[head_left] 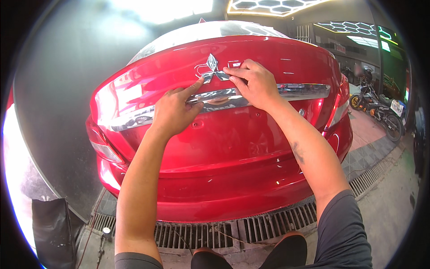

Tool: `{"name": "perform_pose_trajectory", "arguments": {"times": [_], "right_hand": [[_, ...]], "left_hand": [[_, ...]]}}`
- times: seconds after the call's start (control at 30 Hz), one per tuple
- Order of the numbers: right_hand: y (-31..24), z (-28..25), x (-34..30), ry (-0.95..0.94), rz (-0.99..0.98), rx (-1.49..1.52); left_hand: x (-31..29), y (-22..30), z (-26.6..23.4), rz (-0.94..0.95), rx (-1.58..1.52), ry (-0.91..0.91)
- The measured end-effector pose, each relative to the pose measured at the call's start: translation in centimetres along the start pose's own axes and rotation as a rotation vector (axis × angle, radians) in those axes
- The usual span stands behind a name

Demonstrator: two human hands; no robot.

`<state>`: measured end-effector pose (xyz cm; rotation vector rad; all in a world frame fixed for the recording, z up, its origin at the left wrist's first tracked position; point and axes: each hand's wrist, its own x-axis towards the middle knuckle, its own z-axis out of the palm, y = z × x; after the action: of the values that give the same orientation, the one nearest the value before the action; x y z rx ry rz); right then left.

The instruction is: The person applies a chrome Mitsubishi emblem to the trunk of a red car using a small tool to press and smooth the edges. The person then handles a red emblem separately, adjusting it with the tool.

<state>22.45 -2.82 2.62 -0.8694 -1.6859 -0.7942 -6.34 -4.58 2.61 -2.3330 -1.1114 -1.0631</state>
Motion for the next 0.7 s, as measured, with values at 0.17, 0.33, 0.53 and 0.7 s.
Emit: {"name": "perform_pose_trajectory", "arguments": {"times": [0.17, 0.33, 0.53, 0.7], "right_hand": [[-0.1, 0.09, 0.07, -0.008, 0.007, 0.003], [0.22, 0.18, -0.04, 0.006, -0.011, -0.009], [0.31, 0.35, 0.04, -0.009, -0.01, -0.005], [0.19, 0.16, 0.02, -0.011, -0.008, -0.021]], "left_hand": [[-0.13, -0.19, 0.06, 0.02, 0.009, 0.024], [-0.21, 0.36, 0.26, 0.001, 0.041, 0.032], [-0.2, 0.21, 0.39, 0.006, 0.069, 0.036], [-0.13, -0.03, 0.5, 0.011, 0.044, 0.034]]}}
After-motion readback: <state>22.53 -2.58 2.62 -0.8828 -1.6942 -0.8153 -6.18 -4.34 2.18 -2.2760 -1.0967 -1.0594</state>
